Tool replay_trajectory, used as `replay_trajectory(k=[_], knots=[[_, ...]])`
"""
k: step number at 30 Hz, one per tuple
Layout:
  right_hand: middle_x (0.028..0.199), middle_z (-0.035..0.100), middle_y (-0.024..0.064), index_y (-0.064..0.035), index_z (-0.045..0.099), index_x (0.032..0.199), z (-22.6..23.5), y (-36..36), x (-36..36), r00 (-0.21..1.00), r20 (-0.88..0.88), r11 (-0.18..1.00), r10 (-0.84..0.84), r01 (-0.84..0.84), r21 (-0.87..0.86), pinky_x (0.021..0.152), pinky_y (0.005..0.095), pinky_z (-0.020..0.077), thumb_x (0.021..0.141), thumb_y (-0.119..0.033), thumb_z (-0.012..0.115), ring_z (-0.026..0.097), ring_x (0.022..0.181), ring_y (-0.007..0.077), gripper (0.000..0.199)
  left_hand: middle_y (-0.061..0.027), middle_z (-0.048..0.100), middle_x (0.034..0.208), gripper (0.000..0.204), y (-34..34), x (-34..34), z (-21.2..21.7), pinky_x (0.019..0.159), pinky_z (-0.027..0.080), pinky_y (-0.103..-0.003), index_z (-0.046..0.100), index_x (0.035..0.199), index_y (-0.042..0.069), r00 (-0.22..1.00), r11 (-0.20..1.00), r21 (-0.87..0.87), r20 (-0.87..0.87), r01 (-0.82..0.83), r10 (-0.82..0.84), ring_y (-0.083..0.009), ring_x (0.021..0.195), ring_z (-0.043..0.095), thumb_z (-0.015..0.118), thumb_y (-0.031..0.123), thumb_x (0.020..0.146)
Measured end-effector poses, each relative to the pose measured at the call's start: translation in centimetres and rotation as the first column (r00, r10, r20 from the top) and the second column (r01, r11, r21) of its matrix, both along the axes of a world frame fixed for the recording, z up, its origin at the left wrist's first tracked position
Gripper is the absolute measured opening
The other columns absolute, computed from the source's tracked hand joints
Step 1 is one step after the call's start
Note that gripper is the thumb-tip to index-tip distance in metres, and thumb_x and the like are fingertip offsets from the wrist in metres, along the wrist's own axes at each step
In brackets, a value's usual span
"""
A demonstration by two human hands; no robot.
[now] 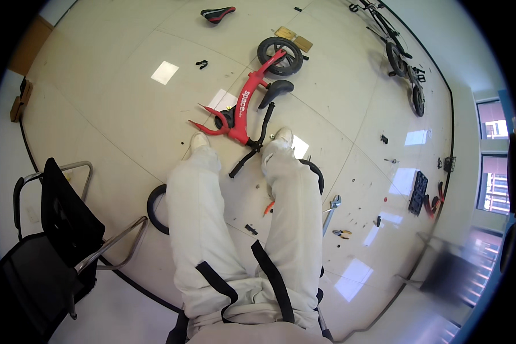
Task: The person assembles a pink scooter by attaching the front wheel to the fork and securing it with a bolt. They then attach the handlebar stem to the frame and tighten it using pliers.
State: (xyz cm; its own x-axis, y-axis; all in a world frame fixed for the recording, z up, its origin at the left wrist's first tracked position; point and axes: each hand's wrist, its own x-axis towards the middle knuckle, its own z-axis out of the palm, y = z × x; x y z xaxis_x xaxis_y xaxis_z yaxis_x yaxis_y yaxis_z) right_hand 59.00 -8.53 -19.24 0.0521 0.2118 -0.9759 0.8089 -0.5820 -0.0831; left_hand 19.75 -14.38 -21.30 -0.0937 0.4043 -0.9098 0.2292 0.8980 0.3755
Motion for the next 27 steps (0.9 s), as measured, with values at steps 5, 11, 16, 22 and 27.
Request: replay_trajectory(k=[5,11,16,22,27], knots=[[0.105,0.063,0.0157,-0.0145,0.062,0.109,2.1,2.1,4.9,0.930,-0.091,0.912,0.357,-0.368,-0.184,0.090,0.0448,0.0424,0.077,-0.016,0.056,0.055,0.105,0.0354,0.033,-0.0078,0.066,0.089,0.018,0.4,-1.8,6.7,0.066,0.050,-0.034,0.066,0.095,0.008,0.996,0.995,-0.061,0.038,0.081,-0.078,-0.0203,0.072,0.064,0.064,0.014,0.079],[0.072,0.060,0.0170,-0.0037,0.061,0.093,9.4,21.9,0.6,0.859,0.266,0.561,0.437,-0.492,0.666,0.060,0.0430,0.0455,0.072,-0.006,0.061,0.059,0.071,0.0352,0.021,-0.0074,0.066,0.089,0.017,17.0,-8.8,26.7,0.067,0.050,-0.034,0.067,0.095,0.009,0.804,0.784,0.178,-0.155,0.594,-0.574,-0.0204,0.072,0.064,0.064,0.012,0.078],[0.069,0.054,0.0002,-0.0029,0.058,0.106,9.0,40.6,-16.9,0.799,-0.587,0.308,0.134,0.529,0.790,0.053,0.0208,0.0422,0.084,0.000,0.057,0.049,0.059,0.0057,0.022,-0.0141,0.061,0.094,0.022,42.4,-7.6,10.2,0.071,0.046,-0.029,0.059,0.102,0.001,0.915,0.653,0.642,-0.315,0.402,-0.253,-0.0226,0.082,0.060,0.058,0.009,0.081],[0.056,0.041,0.0064,-0.0011,0.057,0.101,2.4,44.8,-32.8,0.468,-0.853,0.468,0.233,0.715,0.520,0.048,0.0303,0.0333,0.080,-0.001,0.059,0.041,0.049,0.0154,0.021,-0.0102,0.064,0.081,0.031,53.1,-5.4,-18.9,0.081,0.048,-0.039,0.062,0.090,0.001,0.241,0.287,0.013,-0.579,0.958,-0.779,-0.0274,0.084,0.064,0.066,0.027,0.074],[0.056,0.034,-0.0010,0.0005,0.057,0.097,0.2,46.1,-31.6,0.499,-0.864,0.677,-0.064,0.658,0.330,0.049,0.0245,0.0292,0.082,-0.002,0.058,0.032,0.051,0.0073,0.015,-0.0228,0.061,0.105,0.077,51.0,5.1,-35.2,0.087,0.047,-0.046,0.043,0.130,0.010,0.703,0.803,0.199,-0.626,0.562,-0.337,-0.0415,0.095,0.060,0.069,0.042,0.065]])
